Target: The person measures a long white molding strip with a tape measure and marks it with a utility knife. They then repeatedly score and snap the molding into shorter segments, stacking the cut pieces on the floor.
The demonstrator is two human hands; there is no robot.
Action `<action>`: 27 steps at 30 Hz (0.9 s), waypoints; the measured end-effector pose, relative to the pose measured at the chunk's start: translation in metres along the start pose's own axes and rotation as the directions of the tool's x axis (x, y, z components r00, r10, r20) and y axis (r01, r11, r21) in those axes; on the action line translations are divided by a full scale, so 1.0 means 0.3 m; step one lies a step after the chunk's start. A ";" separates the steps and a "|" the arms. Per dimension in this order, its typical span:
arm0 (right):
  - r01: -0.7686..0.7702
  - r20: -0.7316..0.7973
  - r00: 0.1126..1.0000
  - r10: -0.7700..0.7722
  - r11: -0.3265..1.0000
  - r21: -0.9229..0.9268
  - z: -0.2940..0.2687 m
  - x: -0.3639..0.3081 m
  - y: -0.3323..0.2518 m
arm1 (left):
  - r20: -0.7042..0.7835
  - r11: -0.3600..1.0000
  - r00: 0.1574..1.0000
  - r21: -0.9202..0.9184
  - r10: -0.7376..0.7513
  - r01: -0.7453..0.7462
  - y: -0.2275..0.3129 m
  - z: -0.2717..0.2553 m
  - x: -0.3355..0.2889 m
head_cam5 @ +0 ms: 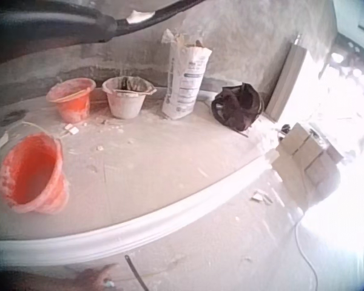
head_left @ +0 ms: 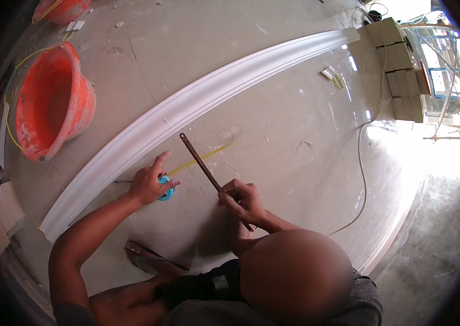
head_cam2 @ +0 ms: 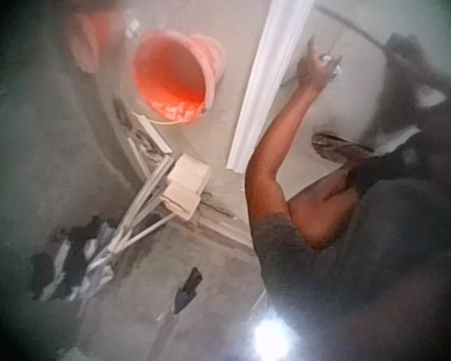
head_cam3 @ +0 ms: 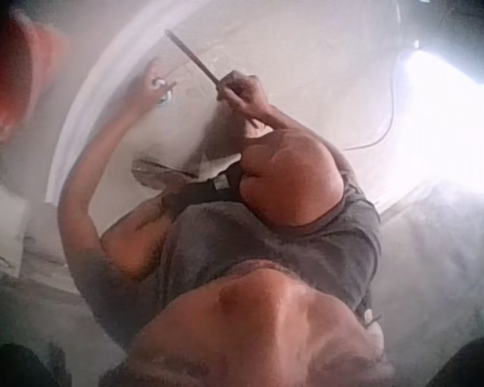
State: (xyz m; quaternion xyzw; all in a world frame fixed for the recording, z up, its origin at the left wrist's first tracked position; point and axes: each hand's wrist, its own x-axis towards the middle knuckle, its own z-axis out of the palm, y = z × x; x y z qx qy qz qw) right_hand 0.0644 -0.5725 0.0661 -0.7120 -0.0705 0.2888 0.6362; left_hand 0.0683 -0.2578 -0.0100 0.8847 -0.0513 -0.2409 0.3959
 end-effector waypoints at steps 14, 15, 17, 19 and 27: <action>-0.144 -0.073 0.985 0.156 0.979 0.145 -0.036 -0.091 0.059 | 0.023 0.996 0.998 0.066 0.065 -0.067 -0.075 -0.014 -0.100; -0.062 -0.208 0.972 0.110 0.972 0.225 -0.026 -0.050 0.033 | 0.029 0.996 0.997 0.058 0.071 -0.073 -0.069 -0.013 -0.095; -0.179 -0.229 0.946 0.229 0.959 0.221 -0.028 -0.051 0.030 | 0.042 0.996 0.996 0.044 0.082 -0.084 -0.057 -0.014 -0.089; -0.284 -0.144 0.924 0.353 0.889 0.360 0.000 -0.091 0.040 | 0.005 0.989 0.994 0.093 0.113 -0.113 -0.067 -0.014 -0.090; -0.081 -0.139 0.989 0.057 0.982 -0.171 -0.011 -0.059 0.055 | -0.212 0.910 0.919 0.328 0.333 -0.254 -0.054 -0.099 -0.012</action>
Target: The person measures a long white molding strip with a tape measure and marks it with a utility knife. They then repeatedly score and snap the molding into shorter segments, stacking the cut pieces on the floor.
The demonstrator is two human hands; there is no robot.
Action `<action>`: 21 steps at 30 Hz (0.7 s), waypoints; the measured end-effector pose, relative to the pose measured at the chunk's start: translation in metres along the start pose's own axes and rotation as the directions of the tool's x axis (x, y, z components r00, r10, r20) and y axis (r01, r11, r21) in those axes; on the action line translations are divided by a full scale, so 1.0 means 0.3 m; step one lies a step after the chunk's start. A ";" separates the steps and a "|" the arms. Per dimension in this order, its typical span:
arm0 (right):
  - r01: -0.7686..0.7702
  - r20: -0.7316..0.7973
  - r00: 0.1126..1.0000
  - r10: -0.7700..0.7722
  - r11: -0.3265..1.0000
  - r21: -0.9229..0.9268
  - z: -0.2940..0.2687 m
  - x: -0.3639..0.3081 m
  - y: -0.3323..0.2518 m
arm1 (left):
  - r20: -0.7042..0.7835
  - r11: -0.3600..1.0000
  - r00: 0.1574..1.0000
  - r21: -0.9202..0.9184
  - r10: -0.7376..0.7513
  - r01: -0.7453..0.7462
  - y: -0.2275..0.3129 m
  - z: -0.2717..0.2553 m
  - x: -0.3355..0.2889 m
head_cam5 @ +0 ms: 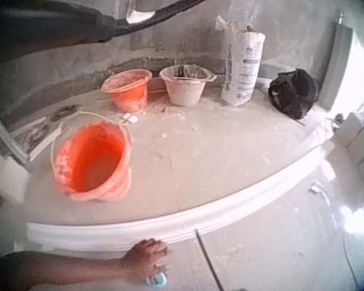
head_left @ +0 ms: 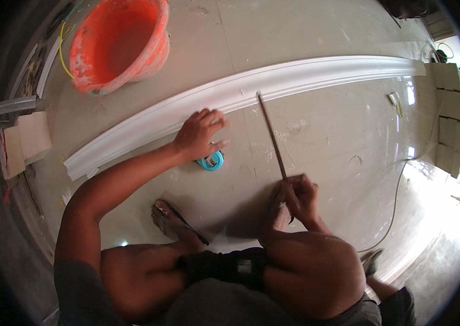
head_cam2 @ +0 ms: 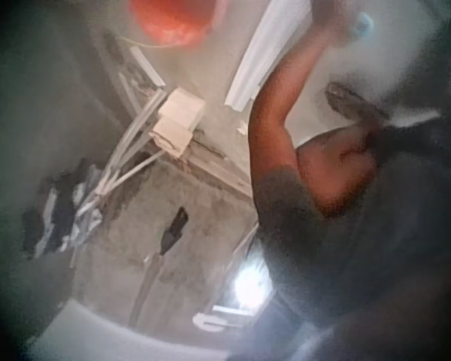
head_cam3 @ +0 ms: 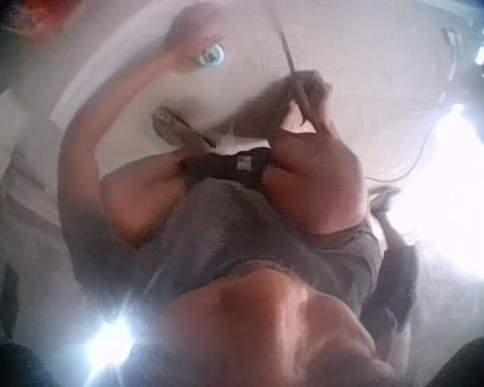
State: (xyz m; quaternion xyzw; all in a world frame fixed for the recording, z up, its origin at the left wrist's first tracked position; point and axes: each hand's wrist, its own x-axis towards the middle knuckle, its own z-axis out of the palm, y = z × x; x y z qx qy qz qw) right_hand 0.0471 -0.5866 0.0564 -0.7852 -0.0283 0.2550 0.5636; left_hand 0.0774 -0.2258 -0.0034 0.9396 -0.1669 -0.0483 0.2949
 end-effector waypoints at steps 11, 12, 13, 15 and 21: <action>0.316 -0.133 0.913 -0.386 0.874 -0.370 0.259 0.468 0.045 | -0.215 0.972 0.960 0.115 -0.179 0.207 -0.072 0.031 0.249; 0.328 -0.124 0.909 -0.398 0.866 -0.378 0.264 0.480 0.051 | -0.212 0.973 0.959 0.098 -0.186 0.210 -0.075 0.037 0.251; 0.340 -0.116 0.904 -0.410 0.858 -0.386 0.268 0.491 0.059 | -0.217 0.972 0.957 0.092 -0.192 0.215 -0.077 0.043 0.251; 0.355 -0.094 0.898 -0.431 0.832 -0.426 0.270 0.506 0.071 | -0.225 0.972 0.954 0.078 -0.199 0.221 -0.079 0.060 0.253; 0.353 -0.030 0.896 -0.442 0.753 -0.556 0.270 0.511 0.089 | -0.256 0.969 0.944 0.082 -0.207 0.234 -0.095 0.078 0.250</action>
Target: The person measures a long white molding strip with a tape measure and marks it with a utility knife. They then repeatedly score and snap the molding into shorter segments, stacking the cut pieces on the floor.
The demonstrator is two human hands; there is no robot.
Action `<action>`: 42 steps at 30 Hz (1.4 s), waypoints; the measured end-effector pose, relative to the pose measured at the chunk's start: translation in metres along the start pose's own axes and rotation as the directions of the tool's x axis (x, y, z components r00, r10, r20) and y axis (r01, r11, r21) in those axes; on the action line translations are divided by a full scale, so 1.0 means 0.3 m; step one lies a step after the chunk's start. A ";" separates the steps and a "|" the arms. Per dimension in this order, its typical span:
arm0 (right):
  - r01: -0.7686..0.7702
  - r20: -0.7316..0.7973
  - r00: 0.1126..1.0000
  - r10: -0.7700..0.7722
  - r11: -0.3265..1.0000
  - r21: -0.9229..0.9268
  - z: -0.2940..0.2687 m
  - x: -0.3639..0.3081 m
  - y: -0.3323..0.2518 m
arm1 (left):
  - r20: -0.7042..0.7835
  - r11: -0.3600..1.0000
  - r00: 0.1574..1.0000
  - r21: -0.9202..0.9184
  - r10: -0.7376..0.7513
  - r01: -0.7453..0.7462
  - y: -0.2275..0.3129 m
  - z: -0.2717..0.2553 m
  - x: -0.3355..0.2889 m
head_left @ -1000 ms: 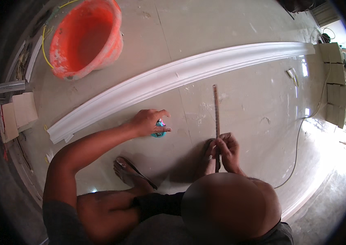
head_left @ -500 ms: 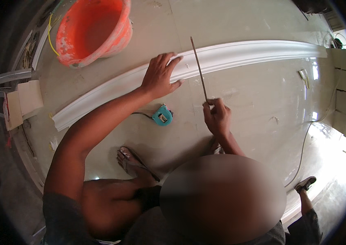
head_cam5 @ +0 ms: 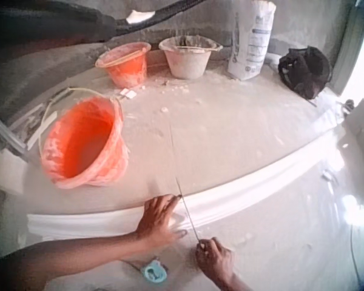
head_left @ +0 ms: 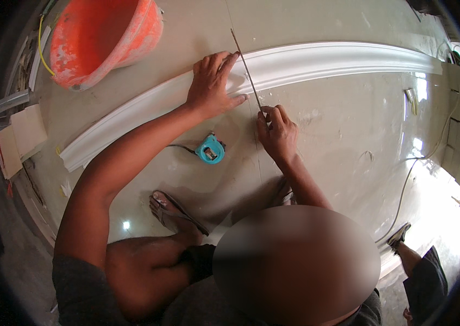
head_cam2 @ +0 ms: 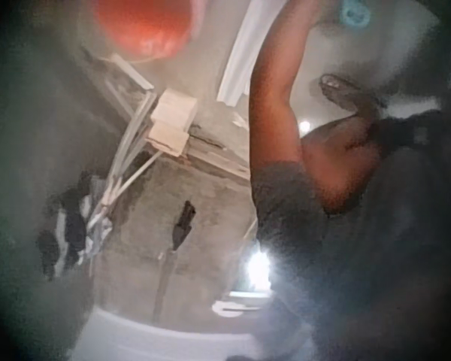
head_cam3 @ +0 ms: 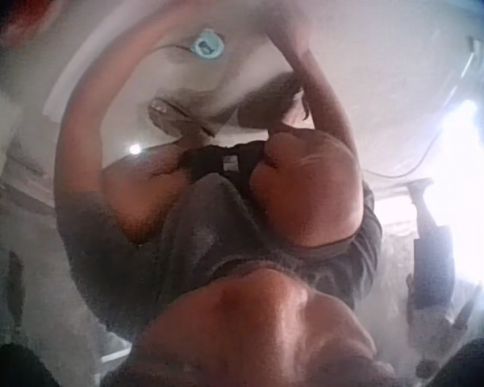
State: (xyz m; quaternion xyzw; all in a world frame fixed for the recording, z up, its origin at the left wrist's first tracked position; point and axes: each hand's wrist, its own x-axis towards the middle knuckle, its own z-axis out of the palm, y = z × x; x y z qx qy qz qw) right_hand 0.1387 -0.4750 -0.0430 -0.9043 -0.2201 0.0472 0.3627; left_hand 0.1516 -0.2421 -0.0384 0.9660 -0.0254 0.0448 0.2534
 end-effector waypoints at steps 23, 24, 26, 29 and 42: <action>0.078 0.071 0.995 -0.071 0.993 -0.094 -0.004 -0.019 -0.001 | -0.058 0.999 0.998 -0.038 0.007 -0.009 -0.008 0.021 0.002; 0.072 0.077 0.995 -0.065 0.993 -0.094 -0.002 -0.019 -0.001 | -0.056 0.999 0.998 -0.040 0.004 -0.006 -0.010 0.022 0.000; 0.060 0.089 0.995 -0.052 0.994 -0.093 0.001 -0.019 -0.003 | -0.061 0.999 0.998 -0.030 0.009 -0.011 -0.015 0.024 -0.003; 0.054 0.096 0.995 -0.042 0.990 -0.127 -0.013 -0.017 -0.014 | -0.060 0.999 0.998 -0.036 0.008 -0.011 -0.009 0.025 0.005; 0.041 0.084 0.996 -0.036 0.998 -0.057 -0.008 -0.016 -0.016 | -0.067 1.000 0.998 -0.025 0.017 -0.019 -0.006 0.024 0.002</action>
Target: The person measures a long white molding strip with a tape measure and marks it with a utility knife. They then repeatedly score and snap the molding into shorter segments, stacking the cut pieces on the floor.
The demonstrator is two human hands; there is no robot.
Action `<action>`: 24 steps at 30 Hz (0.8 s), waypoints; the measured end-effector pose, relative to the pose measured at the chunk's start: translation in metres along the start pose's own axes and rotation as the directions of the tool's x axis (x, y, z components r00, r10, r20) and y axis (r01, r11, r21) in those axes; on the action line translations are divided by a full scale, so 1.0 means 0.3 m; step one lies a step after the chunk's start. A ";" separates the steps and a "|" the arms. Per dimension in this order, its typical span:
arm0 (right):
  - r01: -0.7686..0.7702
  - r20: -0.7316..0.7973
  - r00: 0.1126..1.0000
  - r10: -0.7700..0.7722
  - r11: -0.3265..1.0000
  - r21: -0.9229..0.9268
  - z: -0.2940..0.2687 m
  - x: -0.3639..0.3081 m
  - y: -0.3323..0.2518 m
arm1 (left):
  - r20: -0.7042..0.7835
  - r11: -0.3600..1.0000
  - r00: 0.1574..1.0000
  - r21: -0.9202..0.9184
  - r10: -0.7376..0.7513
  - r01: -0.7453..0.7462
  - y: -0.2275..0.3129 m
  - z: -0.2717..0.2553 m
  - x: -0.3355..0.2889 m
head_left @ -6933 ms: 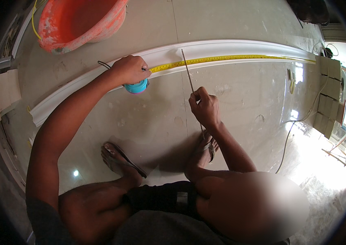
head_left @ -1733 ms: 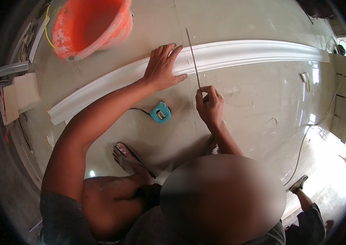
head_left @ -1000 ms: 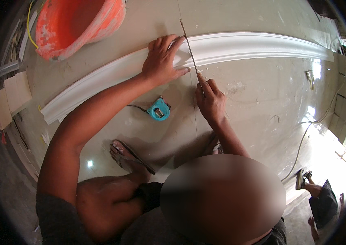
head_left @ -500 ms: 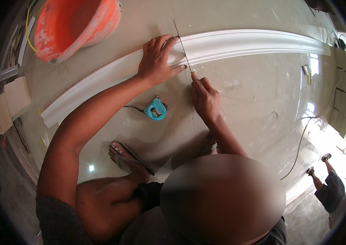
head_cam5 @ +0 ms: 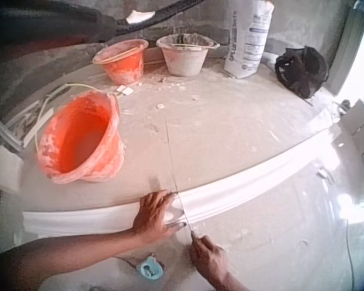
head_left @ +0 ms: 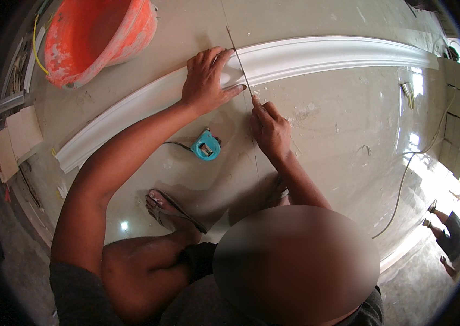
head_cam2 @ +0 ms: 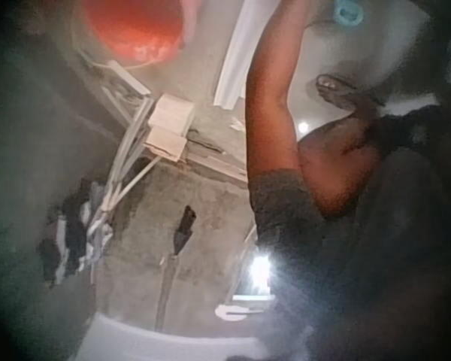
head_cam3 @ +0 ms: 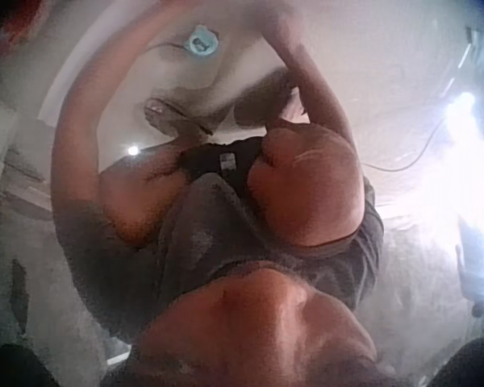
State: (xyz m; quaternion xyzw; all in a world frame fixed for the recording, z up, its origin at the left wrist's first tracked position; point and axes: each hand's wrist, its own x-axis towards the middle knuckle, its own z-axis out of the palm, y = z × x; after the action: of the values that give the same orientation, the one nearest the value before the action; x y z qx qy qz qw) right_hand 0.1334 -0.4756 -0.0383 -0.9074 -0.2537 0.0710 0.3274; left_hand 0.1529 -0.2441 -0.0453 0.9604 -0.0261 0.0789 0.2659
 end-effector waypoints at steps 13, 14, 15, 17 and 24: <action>0.012 0.002 1.000 -0.012 1.000 0.029 -0.006 0.009 -0.002 | -0.007 1.000 1.000 0.020 0.009 -0.009 -0.001 0.008 -0.003; 0.019 0.001 1.000 -0.019 0.999 0.034 -0.006 0.011 -0.001 | -0.005 1.000 1.000 0.020 0.009 -0.008 0.000 0.010 -0.003; 0.023 -0.006 1.000 -0.023 0.999 0.045 -0.005 0.016 -0.003 | -0.004 1.000 1.000 0.022 0.009 -0.009 -0.002 0.011 -0.003; 0.031 -0.019 0.999 -0.030 0.997 0.067 -0.003 0.026 -0.010 | -0.021 1.000 1.000 0.020 0.019 -0.019 -0.006 0.012 -0.005; 0.004 -0.016 1.000 -0.002 0.997 0.079 0.013 -0.001 0.002 | 0.000 0.999 1.000 0.026 0.019 -0.019 -0.013 0.012 -0.005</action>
State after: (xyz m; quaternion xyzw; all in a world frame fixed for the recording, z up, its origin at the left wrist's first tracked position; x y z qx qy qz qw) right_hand 0.1322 -0.4739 -0.0418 -0.8940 -0.2495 0.0731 0.3650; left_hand 0.1522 -0.2427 -0.0507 0.9635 -0.0339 0.0820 0.2526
